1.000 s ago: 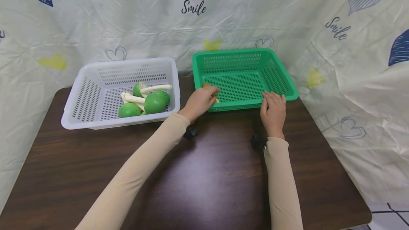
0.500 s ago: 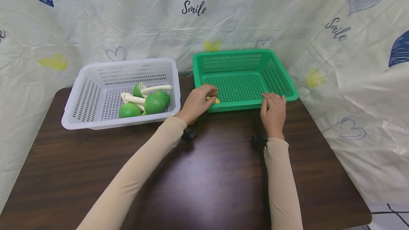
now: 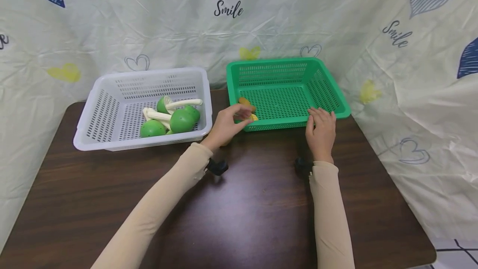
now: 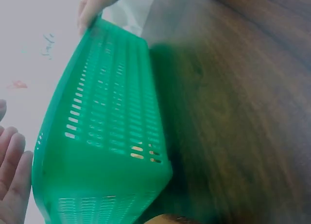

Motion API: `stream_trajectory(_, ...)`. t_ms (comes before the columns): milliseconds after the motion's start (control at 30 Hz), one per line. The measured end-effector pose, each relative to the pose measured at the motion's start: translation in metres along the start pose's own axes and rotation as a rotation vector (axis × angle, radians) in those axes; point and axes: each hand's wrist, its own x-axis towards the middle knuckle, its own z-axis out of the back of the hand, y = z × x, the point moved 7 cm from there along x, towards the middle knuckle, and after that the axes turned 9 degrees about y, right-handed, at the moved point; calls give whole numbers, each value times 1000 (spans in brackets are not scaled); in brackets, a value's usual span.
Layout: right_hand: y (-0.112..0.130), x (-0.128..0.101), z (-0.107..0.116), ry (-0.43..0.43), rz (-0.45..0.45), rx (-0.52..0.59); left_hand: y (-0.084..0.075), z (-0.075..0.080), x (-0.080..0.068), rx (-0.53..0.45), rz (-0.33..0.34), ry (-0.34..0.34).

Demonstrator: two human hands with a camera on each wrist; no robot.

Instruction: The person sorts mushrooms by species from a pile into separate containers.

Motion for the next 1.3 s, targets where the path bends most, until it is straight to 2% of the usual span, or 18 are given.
stream_trajectory(300,-1,0,-1,-9,-4,9,-5,-8,-20,-54,-74,-28)
stream_trajectory(433,-1,1,-1,-11,-2,6,-3,-8,-32,-13,-88,-48)
stream_trajectory(733,-1,1,-1,-14,-10,9,18,-2,-51,56,-27,-98)
stream_trajectory(1000,0,0,-1,-17,-16,22,29,0,-57,91,4,-124)
stream_trajectory(1167,-2,0,-1,-8,-27,20,33,-3,-57,198,39,-103)
stream_trajectory(1300,-2,1,-2,-6,-24,19,34,-4,-57,287,56,-129)
